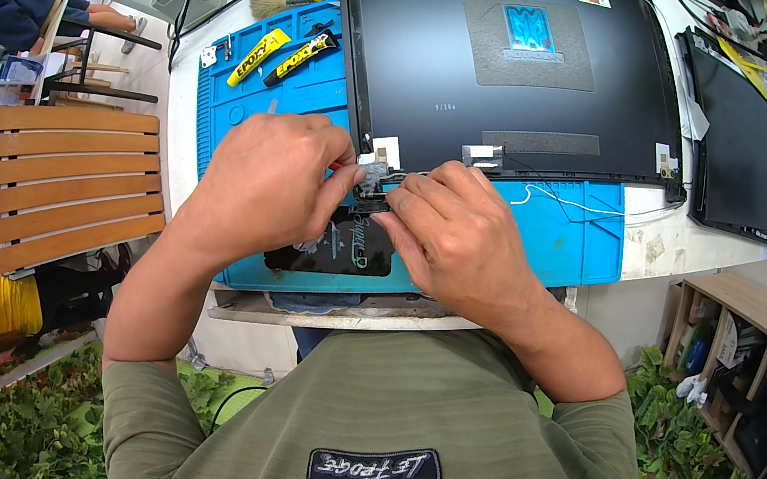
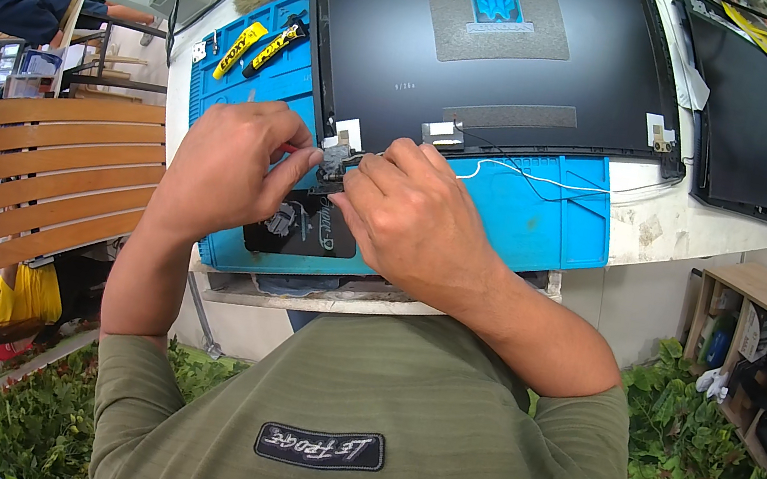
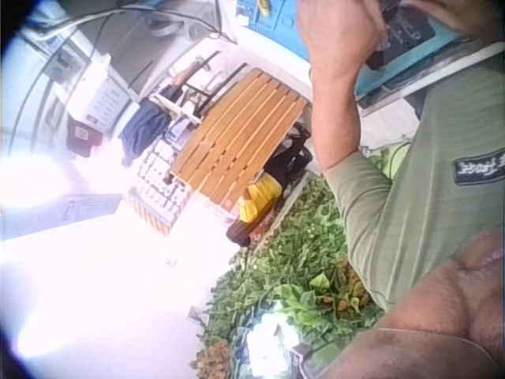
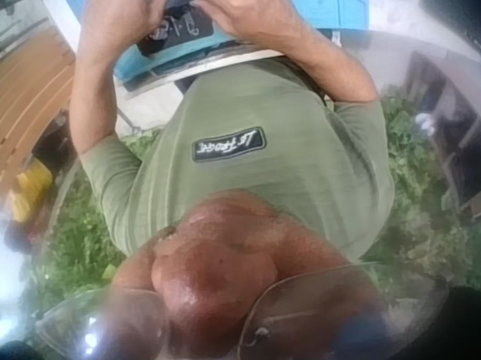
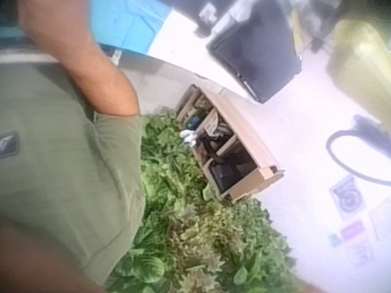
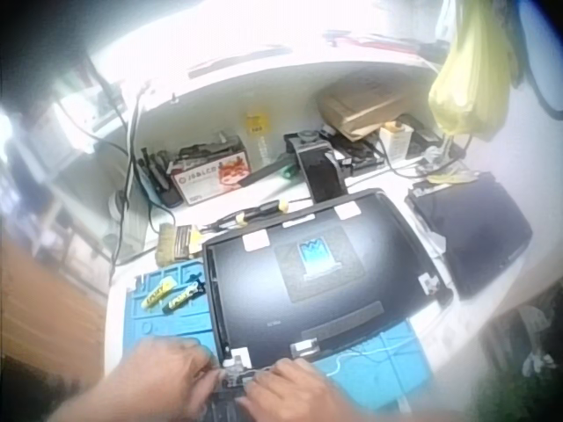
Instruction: The person is working on the internal components of a laptop using a screwdriver. They handle various small parts, including cables and a connector, while the laptop screen is detached and laying on the workbench.
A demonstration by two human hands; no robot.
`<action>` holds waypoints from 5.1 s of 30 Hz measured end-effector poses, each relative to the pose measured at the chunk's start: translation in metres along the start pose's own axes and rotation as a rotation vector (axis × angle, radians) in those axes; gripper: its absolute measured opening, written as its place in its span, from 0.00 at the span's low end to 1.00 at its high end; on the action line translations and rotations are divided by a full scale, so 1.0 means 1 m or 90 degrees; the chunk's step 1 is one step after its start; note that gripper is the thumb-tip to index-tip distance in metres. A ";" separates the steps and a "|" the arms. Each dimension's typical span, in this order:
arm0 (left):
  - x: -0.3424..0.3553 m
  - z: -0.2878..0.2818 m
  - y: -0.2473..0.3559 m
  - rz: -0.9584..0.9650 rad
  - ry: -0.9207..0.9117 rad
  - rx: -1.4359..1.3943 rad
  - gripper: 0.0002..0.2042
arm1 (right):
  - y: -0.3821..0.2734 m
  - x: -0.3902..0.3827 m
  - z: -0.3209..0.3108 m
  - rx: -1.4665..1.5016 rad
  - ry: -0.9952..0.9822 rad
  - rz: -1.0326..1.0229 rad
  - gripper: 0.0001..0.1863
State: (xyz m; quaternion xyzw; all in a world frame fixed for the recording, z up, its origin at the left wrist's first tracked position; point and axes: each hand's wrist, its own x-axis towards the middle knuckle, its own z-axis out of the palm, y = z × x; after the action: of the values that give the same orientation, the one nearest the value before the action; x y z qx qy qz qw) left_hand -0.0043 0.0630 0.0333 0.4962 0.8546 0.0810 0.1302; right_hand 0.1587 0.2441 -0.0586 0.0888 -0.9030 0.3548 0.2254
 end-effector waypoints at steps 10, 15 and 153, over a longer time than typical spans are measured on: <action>0.004 -0.003 -0.001 -0.019 -0.019 -0.049 0.12 | 0.000 0.001 0.001 0.010 0.013 -0.004 0.10; 0.009 0.001 -0.007 -0.091 -0.031 -0.171 0.15 | 0.000 0.001 0.001 0.010 0.014 -0.008 0.10; -0.006 0.028 -0.028 0.150 0.144 -0.173 0.12 | -0.010 -0.011 0.004 -0.050 0.113 0.014 0.11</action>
State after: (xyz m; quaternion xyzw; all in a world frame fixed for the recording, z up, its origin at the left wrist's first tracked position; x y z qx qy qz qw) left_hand -0.0161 0.0442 0.0000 0.5585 0.7809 0.2654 0.0884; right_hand 0.1700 0.2340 -0.0601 0.0380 -0.8937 0.3279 0.3039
